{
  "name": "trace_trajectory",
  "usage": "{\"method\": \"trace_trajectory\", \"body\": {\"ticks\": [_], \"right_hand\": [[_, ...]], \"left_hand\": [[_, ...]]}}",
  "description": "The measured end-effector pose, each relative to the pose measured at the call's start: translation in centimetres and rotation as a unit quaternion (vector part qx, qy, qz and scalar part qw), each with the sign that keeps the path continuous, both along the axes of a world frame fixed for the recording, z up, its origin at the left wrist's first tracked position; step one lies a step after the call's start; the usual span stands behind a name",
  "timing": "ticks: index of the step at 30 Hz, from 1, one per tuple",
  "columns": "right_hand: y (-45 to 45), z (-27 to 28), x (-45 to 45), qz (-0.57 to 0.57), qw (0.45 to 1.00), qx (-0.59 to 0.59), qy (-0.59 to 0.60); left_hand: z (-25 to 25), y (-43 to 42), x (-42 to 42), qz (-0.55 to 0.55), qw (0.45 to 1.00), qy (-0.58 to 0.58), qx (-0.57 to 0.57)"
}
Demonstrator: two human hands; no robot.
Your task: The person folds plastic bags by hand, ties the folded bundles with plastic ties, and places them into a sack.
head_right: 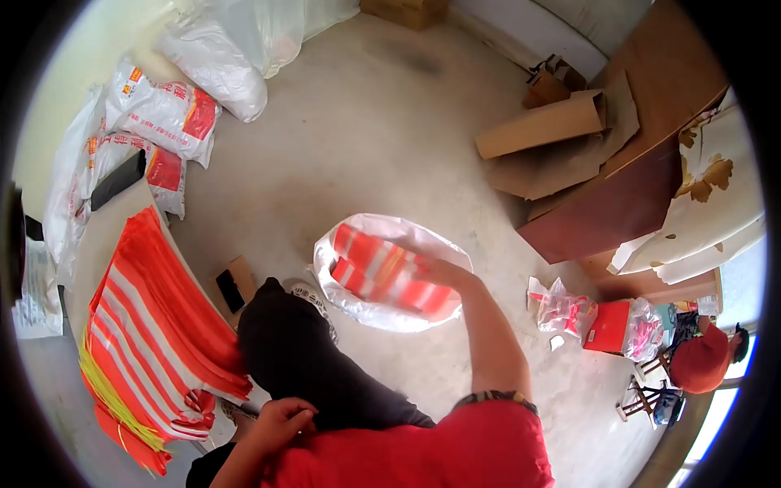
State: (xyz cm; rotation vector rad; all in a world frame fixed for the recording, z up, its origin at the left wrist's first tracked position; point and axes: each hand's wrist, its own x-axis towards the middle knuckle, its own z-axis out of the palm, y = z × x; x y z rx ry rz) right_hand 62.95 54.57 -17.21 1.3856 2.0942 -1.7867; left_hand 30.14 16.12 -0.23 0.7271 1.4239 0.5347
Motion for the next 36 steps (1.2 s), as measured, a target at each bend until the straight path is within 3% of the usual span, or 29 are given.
{"method": "trace_trajectory", "body": {"ticks": [2, 5, 8, 10, 13, 14, 17, 20, 27, 30, 33, 36], "right_hand": [[0.1, -11.8, 2.8, 0.016, 0.994, 0.066, -0.087], [0.0, -15.8, 3.1, 0.081, 0.968, 0.148, -0.187], [0.4, -14.6, 2.6, 0.023, 0.974, 0.133, -0.181], [1.1, -9.9, 2.1, -0.048, 0.979, 0.133, -0.149], [-0.1, -4.9, 0.2, -0.068, 0.937, 0.284, -0.192], [0.1, -10.9, 1.4, -0.081, 0.931, 0.303, -0.187], [-3.5, -10.1, -1.7, 0.036, 0.919, 0.297, -0.257], [-4.8, -16.4, -2.2, -0.004, 0.939, 0.252, -0.235], [-2.2, -15.5, -6.3, 0.058, 0.940, 0.147, -0.302], [-3.7, -13.9, -5.8, 0.004, 0.920, 0.266, -0.289], [-6.1, -7.9, -5.9, -0.049, 0.927, 0.269, -0.258], [-8.0, -11.5, -3.9, 0.056, 0.984, 0.094, -0.141]], "left_hand": [[-0.1, -0.4, 0.2, 0.014, 1.000, -0.001, -0.011], [0.0, -0.1, 0.1, 0.022, 1.000, 0.012, -0.015], [0.2, 0.1, 0.1, 0.022, 1.000, 0.009, -0.018], [0.0, 0.3, 0.1, 0.025, 0.999, -0.001, -0.025], [-0.5, 0.5, 0.3, 0.034, 0.999, -0.020, -0.035], [-0.5, 0.8, 0.3, 0.023, 0.999, -0.015, -0.029], [-0.2, 1.5, 0.5, 0.000, 1.000, 0.000, -0.010], [0.0, 1.6, 0.6, -0.009, 1.000, 0.009, 0.009], [-0.2, 0.6, 0.5, 0.000, 1.000, 0.006, 0.018], [-0.8, 0.1, 0.3, 0.009, 1.000, -0.006, 0.024], [-0.7, 0.1, 0.3, 0.019, 0.999, -0.008, 0.044], [-0.7, -0.3, 0.2, 0.017, 0.998, 0.000, 0.061]]}}
